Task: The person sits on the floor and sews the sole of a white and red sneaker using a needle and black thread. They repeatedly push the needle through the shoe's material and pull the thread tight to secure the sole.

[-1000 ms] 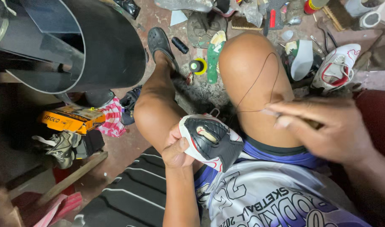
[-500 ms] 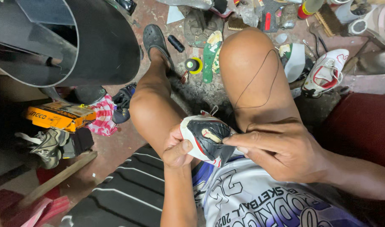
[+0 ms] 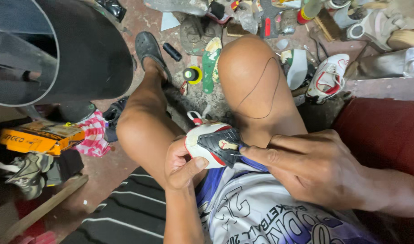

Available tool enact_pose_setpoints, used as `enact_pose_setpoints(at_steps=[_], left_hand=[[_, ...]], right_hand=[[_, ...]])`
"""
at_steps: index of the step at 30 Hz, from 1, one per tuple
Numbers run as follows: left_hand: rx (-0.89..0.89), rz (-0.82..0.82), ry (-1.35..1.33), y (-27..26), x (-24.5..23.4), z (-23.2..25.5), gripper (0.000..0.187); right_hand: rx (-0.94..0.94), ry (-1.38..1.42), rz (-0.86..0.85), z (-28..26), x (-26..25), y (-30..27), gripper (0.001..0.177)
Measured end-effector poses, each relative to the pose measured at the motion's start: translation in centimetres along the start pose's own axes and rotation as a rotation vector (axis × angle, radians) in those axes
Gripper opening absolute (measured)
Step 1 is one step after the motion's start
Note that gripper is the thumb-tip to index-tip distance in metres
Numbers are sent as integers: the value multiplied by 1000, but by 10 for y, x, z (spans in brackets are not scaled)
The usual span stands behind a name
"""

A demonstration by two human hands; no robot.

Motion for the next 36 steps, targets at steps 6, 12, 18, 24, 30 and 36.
enact_pose_setpoints(at_steps=[6, 12, 18, 24, 30, 36], left_hand=[[-38, -1, -112, 8, 9, -9, 54], [11, -22, -202, 6, -1, -23, 47], [-13, 35, -252, -5, -19, -38, 49], [-60, 0, -234, 6, 0, -27, 52], [-162, 33, -12, 19, 17, -27, 53], [-112, 4, 462, 33, 31, -17, 44]], right_hand=[[-4, 39, -69, 4, -2, 3, 45], [18, 27, -117, 9, 9, 6, 48], [49, -3, -219, 15, 24, -1, 55], [22, -58, -284, 13, 28, -2, 60], [-62, -184, -251, 10, 16, 4, 55], [88, -234, -373, 44, 27, 4, 47]])
Point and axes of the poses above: each hand's wrist, its own y-axis towards the middle knuckle, its own x-axis out of the palm, z = x × y, the point moved 9 cm from there along y, towards the middle knuckle, and after that the axes turned 5 degrees about z, right-handed, at the moved point
